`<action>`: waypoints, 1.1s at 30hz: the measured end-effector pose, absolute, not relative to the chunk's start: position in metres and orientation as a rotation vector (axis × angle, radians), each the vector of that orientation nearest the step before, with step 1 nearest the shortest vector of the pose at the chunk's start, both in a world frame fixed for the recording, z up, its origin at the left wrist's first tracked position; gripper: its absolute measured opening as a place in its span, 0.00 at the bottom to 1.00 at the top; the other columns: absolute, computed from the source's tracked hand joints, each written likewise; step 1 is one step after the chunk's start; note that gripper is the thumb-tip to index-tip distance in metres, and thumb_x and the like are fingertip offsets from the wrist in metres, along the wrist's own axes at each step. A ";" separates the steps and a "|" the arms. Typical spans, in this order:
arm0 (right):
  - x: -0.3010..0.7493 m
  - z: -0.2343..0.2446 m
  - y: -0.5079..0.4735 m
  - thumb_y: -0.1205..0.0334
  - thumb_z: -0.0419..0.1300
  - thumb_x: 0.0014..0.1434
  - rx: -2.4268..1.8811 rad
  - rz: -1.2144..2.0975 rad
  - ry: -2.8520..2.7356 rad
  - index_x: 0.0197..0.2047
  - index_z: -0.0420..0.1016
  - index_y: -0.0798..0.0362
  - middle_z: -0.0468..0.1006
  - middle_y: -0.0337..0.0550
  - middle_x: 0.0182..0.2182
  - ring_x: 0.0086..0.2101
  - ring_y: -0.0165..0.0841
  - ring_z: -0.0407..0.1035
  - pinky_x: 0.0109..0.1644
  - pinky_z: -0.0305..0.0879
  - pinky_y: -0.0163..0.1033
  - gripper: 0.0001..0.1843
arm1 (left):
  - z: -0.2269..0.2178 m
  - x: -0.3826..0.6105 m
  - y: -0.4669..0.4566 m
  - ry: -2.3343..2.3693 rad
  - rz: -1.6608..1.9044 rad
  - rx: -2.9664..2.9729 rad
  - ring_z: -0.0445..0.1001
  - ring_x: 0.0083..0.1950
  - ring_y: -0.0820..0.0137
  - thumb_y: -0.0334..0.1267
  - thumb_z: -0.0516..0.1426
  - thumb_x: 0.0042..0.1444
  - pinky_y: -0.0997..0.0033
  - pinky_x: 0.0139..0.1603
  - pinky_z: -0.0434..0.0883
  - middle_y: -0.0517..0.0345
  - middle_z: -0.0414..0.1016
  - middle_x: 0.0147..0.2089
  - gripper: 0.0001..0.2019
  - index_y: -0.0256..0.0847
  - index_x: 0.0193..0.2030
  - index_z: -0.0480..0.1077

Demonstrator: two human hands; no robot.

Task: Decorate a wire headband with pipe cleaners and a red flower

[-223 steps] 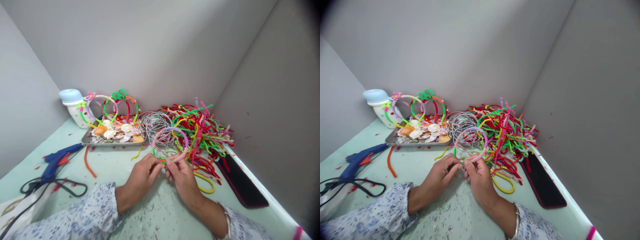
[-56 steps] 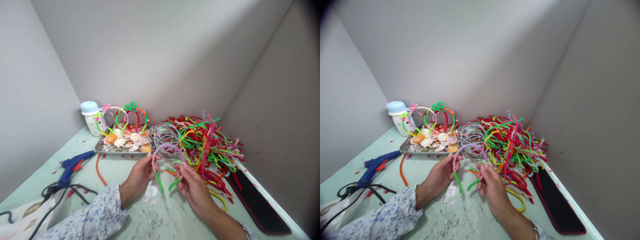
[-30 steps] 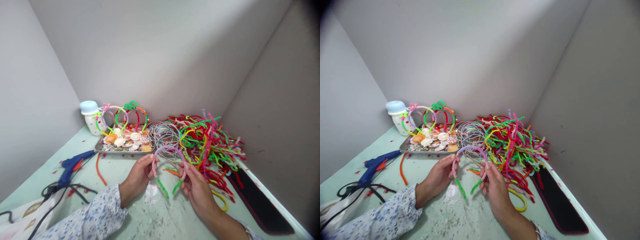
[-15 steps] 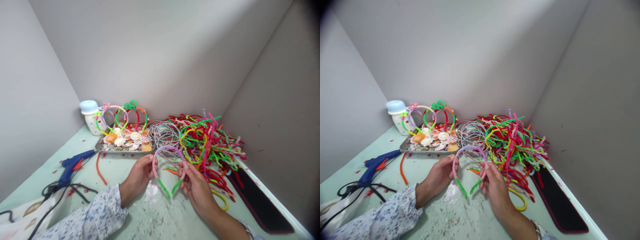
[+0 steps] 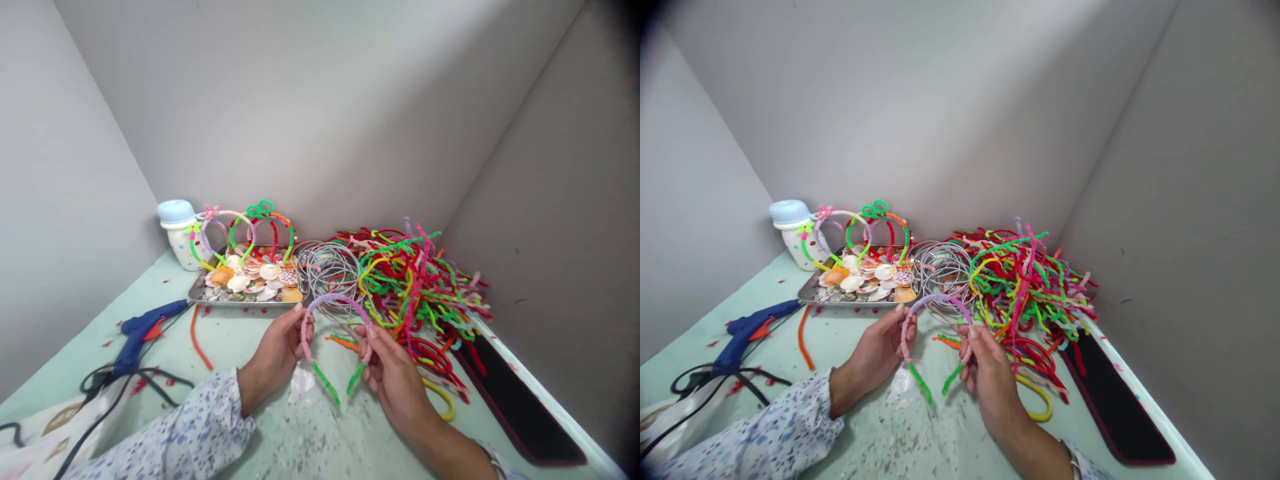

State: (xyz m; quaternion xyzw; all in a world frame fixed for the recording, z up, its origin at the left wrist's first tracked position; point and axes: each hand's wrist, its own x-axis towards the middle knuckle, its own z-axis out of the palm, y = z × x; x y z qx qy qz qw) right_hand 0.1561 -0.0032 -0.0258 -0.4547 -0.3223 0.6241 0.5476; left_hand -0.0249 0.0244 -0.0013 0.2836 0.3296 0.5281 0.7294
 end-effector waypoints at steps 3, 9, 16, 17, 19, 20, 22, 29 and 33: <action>0.156 -0.027 -0.003 0.47 0.59 0.55 -1.061 1.504 -0.812 0.39 0.71 0.52 0.64 0.32 0.22 0.16 0.20 0.56 0.14 0.48 0.25 0.17 | -0.003 -0.025 0.025 0.755 1.156 0.709 0.60 0.21 0.78 0.44 0.55 0.57 0.80 0.19 0.57 0.62 0.64 0.21 0.13 0.35 0.31 0.68; 0.155 -0.027 -0.003 0.48 0.56 0.59 -1.055 1.540 -1.026 0.38 0.69 0.54 0.64 0.32 0.21 0.16 0.21 0.54 0.14 0.49 0.25 0.16 | -0.004 -0.026 0.026 0.781 1.120 0.823 0.54 0.17 0.82 0.43 0.55 0.58 0.80 0.17 0.50 0.62 0.64 0.22 0.14 0.35 0.26 0.64; 0.155 -0.023 -0.006 0.46 0.54 0.60 -1.077 1.477 -1.068 0.33 0.69 0.54 0.64 0.33 0.19 0.16 0.22 0.56 0.15 0.49 0.26 0.18 | -0.004 -0.027 0.026 0.769 1.119 0.820 0.54 0.16 0.83 0.40 0.56 0.56 0.81 0.16 0.49 0.64 0.63 0.21 0.10 0.36 0.29 0.66; 0.155 -0.023 -0.006 0.46 0.55 0.59 -1.073 1.481 -1.052 0.33 0.69 0.54 0.64 0.33 0.19 0.15 0.22 0.56 0.15 0.49 0.26 0.18 | -0.004 -0.027 0.026 0.769 1.120 0.814 0.54 0.16 0.83 0.41 0.55 0.57 0.81 0.16 0.50 0.63 0.64 0.21 0.11 0.35 0.29 0.67; 0.155 -0.024 -0.005 0.46 0.56 0.59 -1.071 1.483 -1.004 0.34 0.69 0.53 0.65 0.33 0.20 0.16 0.22 0.56 0.14 0.50 0.26 0.17 | -0.004 -0.026 0.026 0.767 1.126 0.787 0.56 0.17 0.82 0.43 0.54 0.58 0.81 0.17 0.52 0.62 0.65 0.21 0.13 0.34 0.30 0.68; 0.155 -0.025 -0.005 0.46 0.56 0.58 -1.071 1.478 -0.977 0.35 0.69 0.53 0.65 0.33 0.20 0.16 0.22 0.57 0.14 0.50 0.26 0.17 | -0.004 -0.026 0.026 0.765 1.131 0.766 0.57 0.17 0.82 0.44 0.54 0.58 0.81 0.17 0.54 0.61 0.65 0.22 0.14 0.34 0.31 0.69; 0.155 -0.025 -0.004 0.46 0.57 0.57 -1.071 1.461 -0.920 0.36 0.69 0.53 0.66 0.33 0.21 0.16 0.22 0.57 0.14 0.50 0.25 0.17 | -0.003 -0.025 0.026 0.760 1.139 0.722 0.60 0.18 0.80 0.44 0.54 0.58 0.81 0.19 0.58 0.60 0.66 0.22 0.14 0.33 0.32 0.70; 0.154 -0.020 -0.003 0.45 0.62 0.51 -1.082 1.450 -0.752 0.37 0.71 0.53 0.66 0.32 0.21 0.16 0.21 0.57 0.14 0.50 0.25 0.20 | -0.006 -0.028 0.026 0.739 1.162 0.643 0.68 0.25 0.77 0.40 0.56 0.56 0.80 0.24 0.65 0.58 0.70 0.26 0.10 0.32 0.34 0.72; 0.155 -0.022 -0.002 0.45 0.62 0.51 -1.094 1.440 -0.743 0.37 0.71 0.53 0.66 0.33 0.21 0.16 0.22 0.58 0.14 0.50 0.26 0.20 | -0.007 -0.029 0.026 0.758 1.147 0.685 0.66 0.23 0.78 0.38 0.57 0.55 0.81 0.20 0.62 0.59 0.69 0.25 0.09 0.33 0.34 0.72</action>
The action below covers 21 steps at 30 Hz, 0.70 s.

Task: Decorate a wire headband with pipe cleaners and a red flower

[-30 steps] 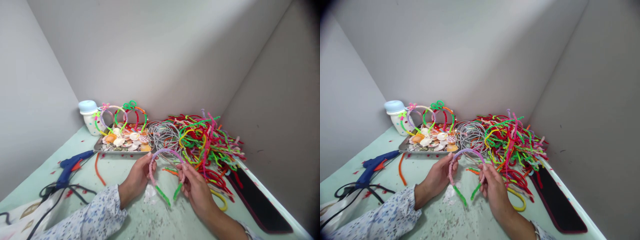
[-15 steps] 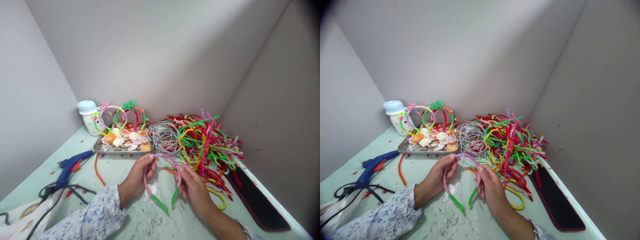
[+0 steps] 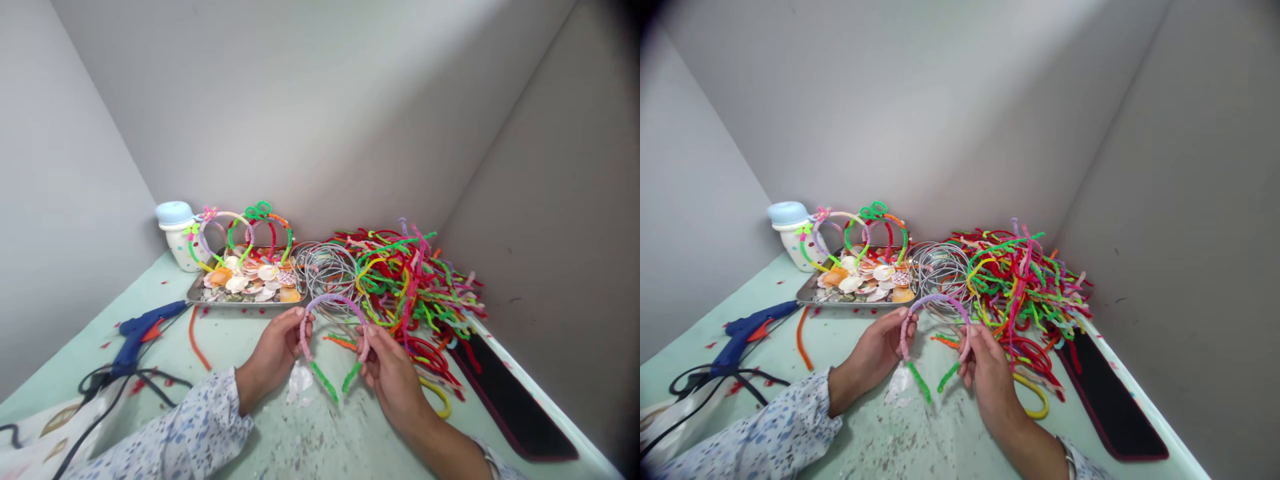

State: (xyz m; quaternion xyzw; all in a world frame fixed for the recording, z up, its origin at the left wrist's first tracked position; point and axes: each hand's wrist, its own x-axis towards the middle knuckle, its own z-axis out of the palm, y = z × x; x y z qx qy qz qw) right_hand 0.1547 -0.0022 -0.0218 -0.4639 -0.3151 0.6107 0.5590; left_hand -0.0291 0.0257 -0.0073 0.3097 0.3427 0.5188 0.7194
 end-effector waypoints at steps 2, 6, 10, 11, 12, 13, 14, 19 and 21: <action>0.155 -0.024 -0.002 0.45 0.61 0.52 -1.093 1.439 -0.753 0.37 0.71 0.53 0.66 0.33 0.21 0.16 0.22 0.58 0.14 0.51 0.26 0.19 | -0.007 -0.029 0.026 0.752 1.150 0.697 0.65 0.23 0.78 0.37 0.58 0.54 0.82 0.20 0.60 0.59 0.68 0.25 0.07 0.33 0.33 0.71; 0.156 -0.025 -0.001 0.46 0.60 0.53 -1.084 1.436 -0.778 0.38 0.71 0.53 0.67 0.34 0.23 0.17 0.23 0.59 0.15 0.52 0.26 0.19 | -0.007 -0.028 0.027 0.729 1.154 0.708 0.62 0.21 0.80 0.36 0.59 0.52 0.82 0.18 0.57 0.61 0.66 0.23 0.06 0.34 0.31 0.70; 0.155 -0.022 -0.001 0.45 0.62 0.51 -1.102 1.436 -0.745 0.36 0.72 0.52 0.67 0.34 0.22 0.17 0.23 0.58 0.15 0.52 0.27 0.19 | -0.006 -0.028 0.027 0.728 1.153 0.715 0.59 0.19 0.81 0.36 0.59 0.52 0.82 0.18 0.55 0.62 0.65 0.22 0.06 0.34 0.30 0.70; 0.155 -0.021 -0.002 0.45 0.62 0.51 -1.105 1.437 -0.736 0.36 0.72 0.52 0.67 0.34 0.22 0.17 0.23 0.58 0.15 0.53 0.27 0.19 | -0.005 -0.028 0.026 0.731 1.154 0.715 0.59 0.19 0.81 0.36 0.59 0.52 0.82 0.17 0.55 0.63 0.64 0.22 0.06 0.34 0.30 0.70; 0.155 -0.021 -0.002 0.45 0.62 0.51 -1.108 1.437 -0.729 0.36 0.72 0.52 0.67 0.33 0.22 0.17 0.22 0.58 0.15 0.53 0.27 0.19 | -0.005 -0.028 0.026 0.734 1.155 0.710 0.58 0.18 0.81 0.37 0.59 0.52 0.81 0.17 0.55 0.62 0.65 0.22 0.07 0.34 0.30 0.70; 0.155 -0.021 -0.002 0.44 0.62 0.51 -1.108 1.437 -0.724 0.36 0.72 0.52 0.67 0.33 0.22 0.17 0.22 0.58 0.15 0.53 0.26 0.19 | -0.005 -0.028 0.026 0.739 1.156 0.698 0.59 0.19 0.81 0.38 0.58 0.53 0.81 0.17 0.56 0.62 0.65 0.22 0.08 0.34 0.30 0.70; 0.155 -0.021 -0.002 0.44 0.62 0.51 -1.106 1.436 -0.721 0.37 0.72 0.52 0.67 0.33 0.21 0.17 0.22 0.58 0.15 0.52 0.26 0.20 | -0.004 -0.028 0.026 0.743 1.158 0.680 0.60 0.19 0.80 0.39 0.58 0.54 0.81 0.17 0.56 0.61 0.66 0.23 0.09 0.34 0.30 0.71; 0.155 -0.023 -0.002 0.45 0.61 0.53 -1.088 1.432 -0.726 0.37 0.72 0.52 0.66 0.33 0.22 0.17 0.22 0.57 0.15 0.50 0.26 0.18 | -0.005 -0.028 0.026 0.734 1.182 0.584 0.66 0.24 0.79 0.39 0.57 0.55 0.82 0.19 0.61 0.59 0.69 0.27 0.09 0.34 0.32 0.71; 0.155 -0.024 -0.002 0.46 0.61 0.54 -1.081 1.435 -0.726 0.37 0.72 0.52 0.67 0.33 0.22 0.17 0.22 0.58 0.15 0.51 0.26 0.18 | -0.006 -0.028 0.027 0.732 1.186 0.587 0.66 0.25 0.79 0.39 0.57 0.55 0.83 0.20 0.62 0.58 0.69 0.28 0.09 0.34 0.32 0.71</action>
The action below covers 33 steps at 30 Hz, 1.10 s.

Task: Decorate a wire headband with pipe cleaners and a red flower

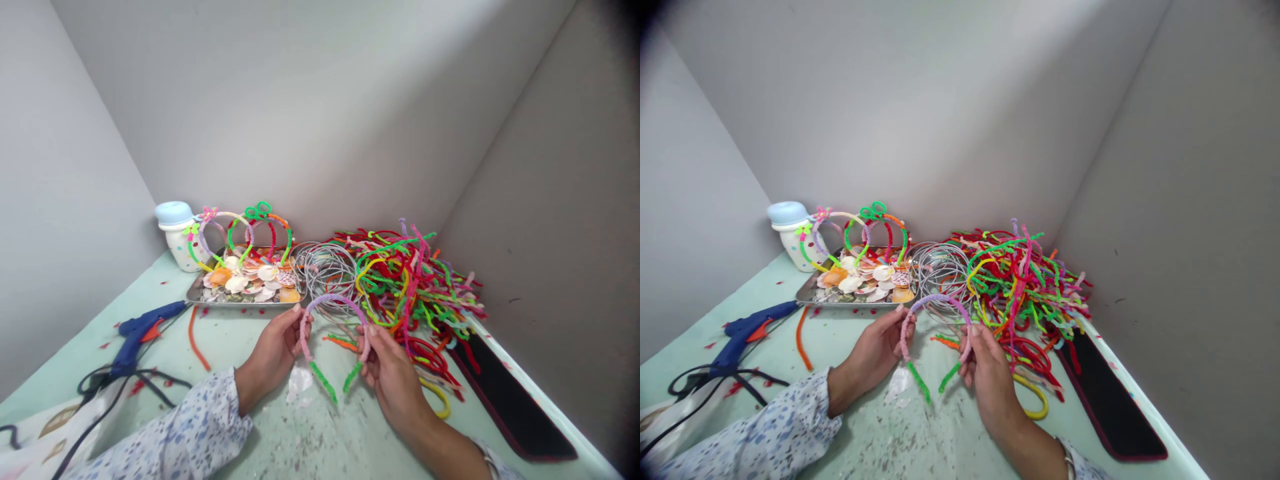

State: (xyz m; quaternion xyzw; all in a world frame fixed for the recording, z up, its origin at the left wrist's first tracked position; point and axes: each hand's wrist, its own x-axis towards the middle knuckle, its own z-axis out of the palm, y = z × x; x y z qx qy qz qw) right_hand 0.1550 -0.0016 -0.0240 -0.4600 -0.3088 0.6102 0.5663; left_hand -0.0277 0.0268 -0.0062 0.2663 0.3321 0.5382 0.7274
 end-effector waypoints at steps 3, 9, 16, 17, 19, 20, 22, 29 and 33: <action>0.155 -0.024 -0.002 0.46 0.61 0.53 -1.090 1.431 -0.717 0.38 0.72 0.51 0.67 0.33 0.22 0.18 0.23 0.58 0.16 0.52 0.26 0.18 | -0.007 -0.028 0.027 0.732 1.178 0.622 0.65 0.23 0.79 0.40 0.58 0.55 0.83 0.19 0.62 0.59 0.69 0.26 0.09 0.33 0.33 0.72; 0.155 -0.023 -0.002 0.44 0.62 0.51 -1.097 1.439 -0.726 0.37 0.72 0.52 0.66 0.33 0.21 0.17 0.21 0.58 0.15 0.50 0.25 0.20 | -0.005 -0.027 0.027 0.733 1.172 0.659 0.64 0.21 0.78 0.41 0.58 0.55 0.81 0.18 0.61 0.61 0.67 0.23 0.10 0.35 0.35 0.71; 0.156 -0.025 -0.001 0.45 0.61 0.53 -1.071 1.473 -0.777 0.38 0.72 0.53 0.66 0.32 0.20 0.16 0.20 0.56 0.14 0.50 0.24 0.19 | -0.003 -0.027 0.027 0.747 1.172 0.752 0.60 0.20 0.80 0.38 0.58 0.55 0.83 0.17 0.55 0.63 0.64 0.22 0.09 0.35 0.39 0.71; 0.156 -0.024 -0.001 0.44 0.61 0.53 -1.065 1.473 -0.770 0.38 0.72 0.53 0.67 0.33 0.21 0.16 0.21 0.56 0.14 0.50 0.24 0.20 | -0.003 -0.027 0.027 0.752 1.171 0.753 0.60 0.20 0.80 0.37 0.58 0.55 0.83 0.18 0.55 0.63 0.64 0.22 0.08 0.35 0.39 0.71; 0.156 -0.023 -0.001 0.43 0.59 0.54 -1.064 1.476 -0.745 0.39 0.72 0.53 0.68 0.34 0.21 0.16 0.21 0.56 0.14 0.50 0.25 0.20 | -0.003 -0.027 0.027 0.760 1.171 0.756 0.59 0.20 0.81 0.36 0.58 0.55 0.83 0.18 0.55 0.63 0.64 0.22 0.07 0.35 0.38 0.71; 0.156 -0.022 -0.001 0.43 0.59 0.55 -1.064 1.480 -0.740 0.38 0.72 0.53 0.68 0.34 0.21 0.16 0.21 0.56 0.14 0.49 0.25 0.21 | -0.003 -0.027 0.027 0.763 1.171 0.759 0.59 0.20 0.81 0.36 0.58 0.55 0.82 0.18 0.54 0.63 0.64 0.22 0.07 0.35 0.39 0.71; 0.156 -0.022 -0.002 0.43 0.58 0.55 -1.067 1.481 -0.762 0.36 0.72 0.54 0.67 0.34 0.19 0.15 0.21 0.55 0.13 0.47 0.25 0.21 | -0.003 -0.027 0.028 0.763 1.172 0.763 0.59 0.20 0.81 0.36 0.58 0.54 0.82 0.19 0.55 0.63 0.64 0.22 0.08 0.34 0.39 0.71; 0.159 -0.027 0.000 0.45 0.58 0.57 -1.102 1.445 -0.865 0.32 0.69 0.54 0.66 0.32 0.18 0.15 0.20 0.54 0.15 0.46 0.24 0.19 | -0.006 -0.027 0.029 0.761 1.173 0.754 0.58 0.20 0.80 0.36 0.57 0.55 0.80 0.19 0.54 0.63 0.63 0.22 0.07 0.34 0.36 0.71; 0.160 -0.030 0.001 0.46 0.58 0.57 -1.112 1.440 -0.872 0.32 0.69 0.54 0.65 0.32 0.19 0.16 0.20 0.54 0.16 0.47 0.25 0.18 | -0.005 -0.027 0.028 0.773 1.178 0.735 0.58 0.21 0.80 0.38 0.57 0.55 0.80 0.20 0.54 0.63 0.62 0.22 0.07 0.35 0.31 0.68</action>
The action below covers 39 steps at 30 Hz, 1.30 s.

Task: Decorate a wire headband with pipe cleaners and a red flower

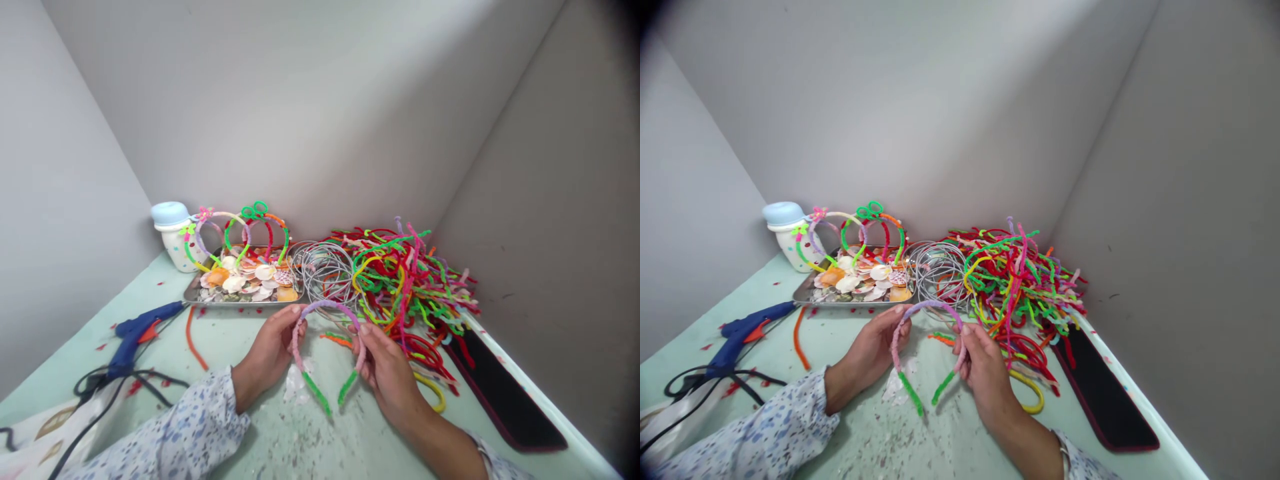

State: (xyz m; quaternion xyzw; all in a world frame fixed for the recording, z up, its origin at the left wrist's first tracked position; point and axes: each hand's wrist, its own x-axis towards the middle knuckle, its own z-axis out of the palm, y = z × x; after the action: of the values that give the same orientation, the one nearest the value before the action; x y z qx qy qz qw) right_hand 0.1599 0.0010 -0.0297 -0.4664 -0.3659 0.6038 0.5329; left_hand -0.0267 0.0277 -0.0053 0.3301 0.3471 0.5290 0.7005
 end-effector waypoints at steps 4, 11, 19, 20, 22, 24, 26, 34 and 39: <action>0.160 -0.030 0.000 0.47 0.58 0.57 -1.115 1.450 -0.871 0.32 0.69 0.54 0.65 0.32 0.19 0.16 0.20 0.54 0.17 0.47 0.25 0.17 | -0.005 -0.027 0.028 0.774 1.159 0.770 0.56 0.21 0.80 0.36 0.57 0.55 0.80 0.20 0.52 0.64 0.61 0.21 0.06 0.35 0.32 0.68; 0.159 -0.029 0.000 0.47 0.60 0.55 -1.101 1.464 -0.842 0.32 0.69 0.55 0.64 0.32 0.19 0.16 0.20 0.54 0.17 0.47 0.25 0.17 | -0.006 -0.028 0.028 0.753 1.161 0.762 0.56 0.20 0.80 0.35 0.58 0.54 0.79 0.19 0.51 0.64 0.62 0.21 0.06 0.35 0.30 0.67; 0.158 -0.022 0.000 0.46 0.64 0.50 -1.108 1.457 -0.759 0.37 0.71 0.55 0.65 0.32 0.20 0.16 0.19 0.53 0.16 0.46 0.25 0.20 | -0.004 -0.027 0.026 0.731 1.131 0.771 0.56 0.19 0.80 0.41 0.55 0.57 0.79 0.17 0.52 0.63 0.63 0.22 0.10 0.34 0.33 0.69; 0.158 -0.022 0.000 0.46 0.64 0.50 -1.110 1.454 -0.765 0.38 0.71 0.55 0.65 0.32 0.20 0.16 0.19 0.53 0.16 0.46 0.24 0.20 | -0.005 -0.027 0.026 0.731 1.128 0.784 0.56 0.18 0.80 0.41 0.55 0.57 0.79 0.17 0.51 0.63 0.63 0.22 0.10 0.34 0.33 0.69; 0.159 -0.021 0.000 0.46 0.63 0.51 -1.110 1.459 -0.784 0.37 0.71 0.55 0.65 0.32 0.20 0.16 0.19 0.54 0.16 0.46 0.24 0.20 | -0.006 -0.028 0.026 0.735 1.129 0.809 0.55 0.18 0.81 0.39 0.56 0.57 0.80 0.16 0.51 0.64 0.62 0.21 0.09 0.35 0.32 0.68; 0.160 -0.021 0.001 0.47 0.62 0.53 -1.099 1.478 -0.800 0.37 0.72 0.55 0.67 0.33 0.20 0.16 0.19 0.54 0.15 0.45 0.25 0.19 | -0.007 -0.028 0.026 0.744 1.134 0.816 0.56 0.18 0.81 0.37 0.57 0.56 0.80 0.16 0.51 0.64 0.61 0.21 0.07 0.35 0.31 0.68; 0.161 -0.020 0.002 0.47 0.61 0.54 -1.080 1.498 -0.803 0.38 0.73 0.55 0.69 0.35 0.21 0.16 0.20 0.56 0.14 0.46 0.25 0.18 | -0.009 -0.029 0.027 0.752 1.148 0.805 0.57 0.19 0.81 0.37 0.57 0.56 0.81 0.17 0.53 0.64 0.62 0.21 0.07 0.35 0.31 0.68; 0.164 -0.019 -0.003 0.50 0.58 0.58 -0.940 1.586 -0.987 0.43 0.71 0.55 0.71 0.36 0.23 0.17 0.22 0.62 0.16 0.54 0.26 0.17 | -0.009 -0.030 0.032 0.753 1.207 0.687 0.58 0.18 0.82 0.35 0.58 0.54 0.82 0.15 0.57 0.64 0.63 0.20 0.08 0.31 0.35 0.71; 0.165 -0.017 -0.010 0.47 0.57 0.58 -0.953 1.765 -1.232 0.40 0.71 0.58 0.74 0.39 0.21 0.19 0.26 0.69 0.17 0.57 0.27 0.20 | -0.008 -0.032 0.034 0.740 1.267 0.634 0.60 0.19 0.83 0.34 0.58 0.54 0.83 0.17 0.58 0.64 0.63 0.20 0.08 0.29 0.35 0.72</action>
State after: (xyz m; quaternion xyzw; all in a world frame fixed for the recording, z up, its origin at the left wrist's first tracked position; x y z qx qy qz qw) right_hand 0.1648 -0.0098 -0.0168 -0.3739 -0.4835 0.6923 0.3837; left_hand -0.0317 0.0340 -0.0084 0.2843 0.3319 0.5680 0.6974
